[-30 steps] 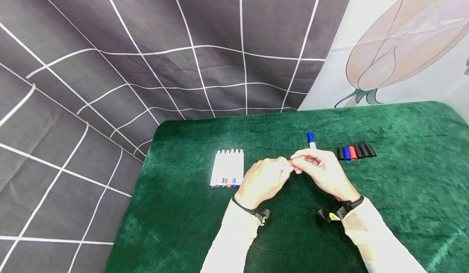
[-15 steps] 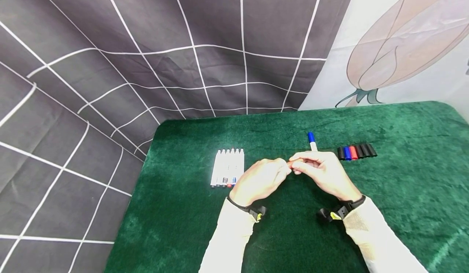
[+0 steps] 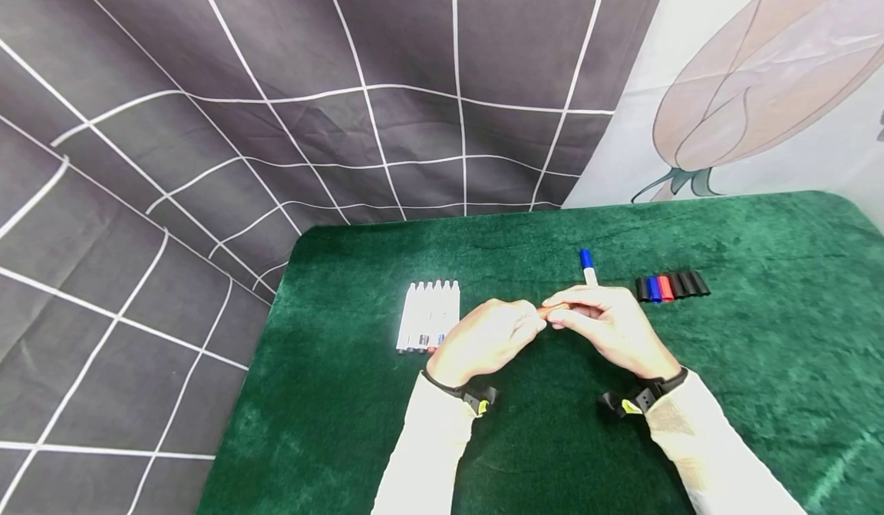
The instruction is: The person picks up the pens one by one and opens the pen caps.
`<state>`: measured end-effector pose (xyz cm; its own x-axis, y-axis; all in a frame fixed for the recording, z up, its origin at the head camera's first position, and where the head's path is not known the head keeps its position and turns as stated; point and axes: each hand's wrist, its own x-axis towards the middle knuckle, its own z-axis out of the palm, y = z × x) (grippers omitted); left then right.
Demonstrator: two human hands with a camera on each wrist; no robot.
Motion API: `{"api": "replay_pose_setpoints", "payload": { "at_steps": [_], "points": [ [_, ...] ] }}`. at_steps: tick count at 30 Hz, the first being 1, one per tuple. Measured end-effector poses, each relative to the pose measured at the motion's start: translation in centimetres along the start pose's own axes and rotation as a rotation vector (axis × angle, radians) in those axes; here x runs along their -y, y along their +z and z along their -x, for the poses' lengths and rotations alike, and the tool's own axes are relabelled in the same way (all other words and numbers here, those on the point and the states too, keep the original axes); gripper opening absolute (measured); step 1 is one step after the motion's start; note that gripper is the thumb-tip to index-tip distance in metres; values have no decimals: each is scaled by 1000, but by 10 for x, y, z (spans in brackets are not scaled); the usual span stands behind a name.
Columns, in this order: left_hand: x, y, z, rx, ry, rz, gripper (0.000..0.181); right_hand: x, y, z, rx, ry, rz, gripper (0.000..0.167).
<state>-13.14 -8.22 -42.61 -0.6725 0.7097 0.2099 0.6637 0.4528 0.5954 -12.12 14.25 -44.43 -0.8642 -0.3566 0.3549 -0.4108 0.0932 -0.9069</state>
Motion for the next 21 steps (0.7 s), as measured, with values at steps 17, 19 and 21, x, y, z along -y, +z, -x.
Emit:
{"api": "replay_pose_setpoints", "payload": {
  "at_steps": [17, 19, 21],
  "points": [
    [4, -7, 4, 65, -59, 171, 27, 4, 1, -2, 17, -149, 99, 34],
    [5, -8, 4, 74, -63, 184, 27, 4, 2, -3, 16, -187, 114, 36],
    [5, -8, 4, 83, -60, 191, 28, 4, 3, -3, 16, -225, 120, 37]
  ]
}}
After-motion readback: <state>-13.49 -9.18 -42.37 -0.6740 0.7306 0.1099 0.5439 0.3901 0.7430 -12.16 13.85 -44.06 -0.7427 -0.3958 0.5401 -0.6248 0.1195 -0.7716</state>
